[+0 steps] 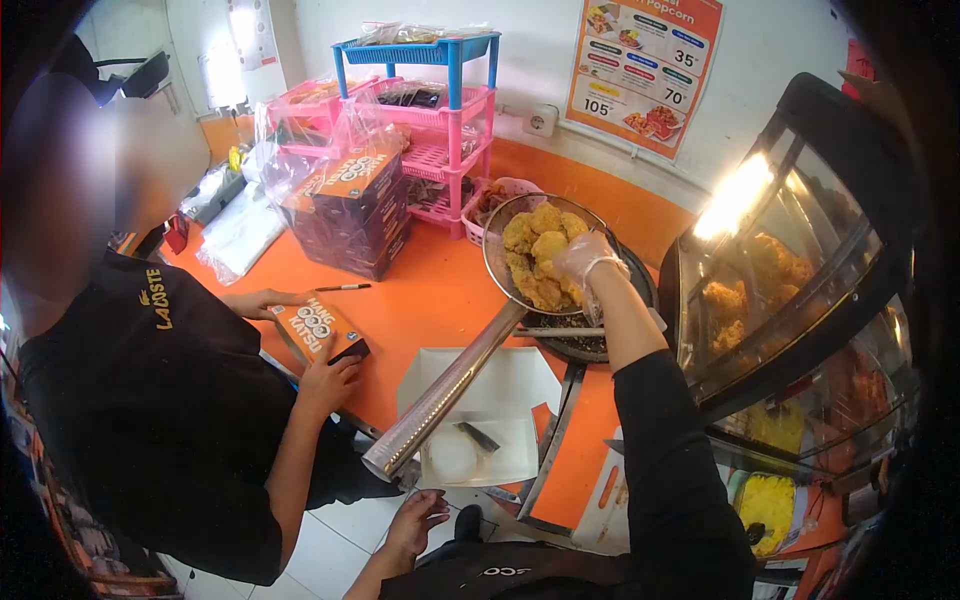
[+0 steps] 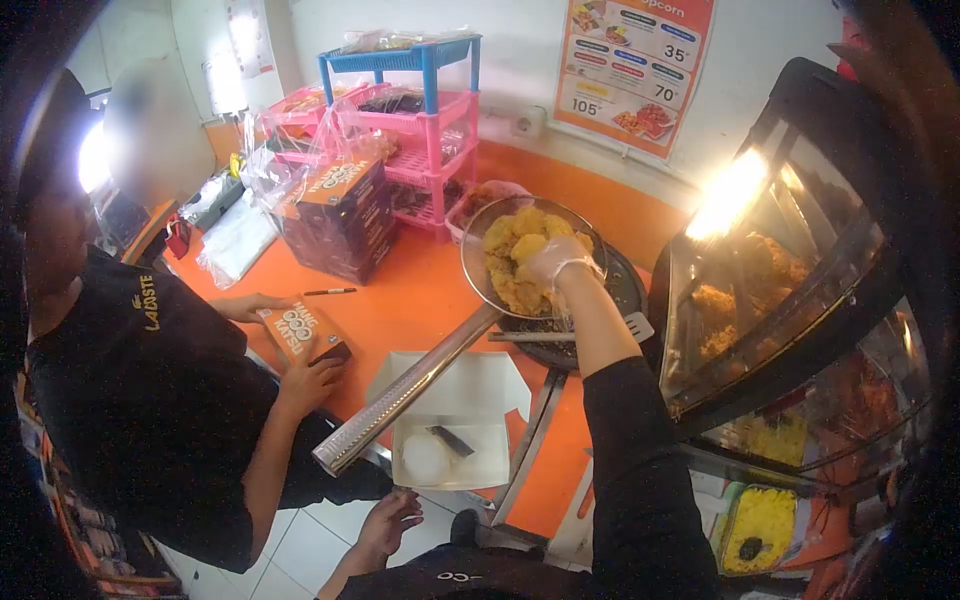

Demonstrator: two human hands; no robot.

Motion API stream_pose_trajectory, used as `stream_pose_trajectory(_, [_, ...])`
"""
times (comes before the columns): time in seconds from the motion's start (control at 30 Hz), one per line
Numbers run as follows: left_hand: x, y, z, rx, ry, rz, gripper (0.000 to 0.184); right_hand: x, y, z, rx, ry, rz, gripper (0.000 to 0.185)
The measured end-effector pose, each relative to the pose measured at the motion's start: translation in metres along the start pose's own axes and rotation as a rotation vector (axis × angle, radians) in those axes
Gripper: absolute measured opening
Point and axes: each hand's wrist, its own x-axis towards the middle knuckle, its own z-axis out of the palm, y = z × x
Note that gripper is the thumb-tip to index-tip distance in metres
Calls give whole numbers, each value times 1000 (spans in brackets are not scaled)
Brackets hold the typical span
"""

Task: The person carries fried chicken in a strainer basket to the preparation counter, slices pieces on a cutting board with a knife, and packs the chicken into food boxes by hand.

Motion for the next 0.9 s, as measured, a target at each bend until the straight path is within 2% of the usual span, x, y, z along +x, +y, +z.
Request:
stream_pose_trajectory(0.1, [-9, -1, -4, 38, 20, 31, 29, 15, 17, -5, 107, 78, 115, 27])
stream_pose_trajectory(0.17, [-9, -2, -10, 36, 36, 69, 29, 22, 38, -10, -15, 120, -52, 19])
stream_pose_trajectory(0.27, [-12, -5, -13, 10, 74, 94, 23, 14, 51, -22, -168, 189, -161, 15])
stream_pose_trajectory(0.33, [-18, -4, 0, 31, 121, 136, 25, -30, 37, -51, -596, 272, -382, 13])
stream_pose_trajectory(0.43, [-23, -11, 13, 66, 108, 232, 22, -92, 26, -67, -120, 365, -241, 13])
stream_pose_trajectory(0.47, [-25, -14, 20, 83, 106, 272, 19, -96, 41, -58, -212, 428, -349, 17])
stream_pose_trajectory(0.57, [-25, -33, 32, 178, 55, 424, 17, -169, 55, -58, -72, 473, -494, 17])
stream_pose_trajectory(0.67, [-43, -42, 71, 343, 82, 539, 18, -217, 98, -26, 471, 324, -267, 19])
stream_pose_trajectory(0.73, [-41, -57, 83, 500, 22, 585, 19, -247, 133, -10, 383, 82, -209, 20])
stream_pose_trajectory(0.83, [-33, -75, 105, 776, -82, 715, 23, -282, 201, 32, 488, -236, -123, 25])
stream_pose_trajectory(0.9, [-26, -89, 120, 992, -164, 850, 26, -288, 273, 90, -90, -130, -760, 28])
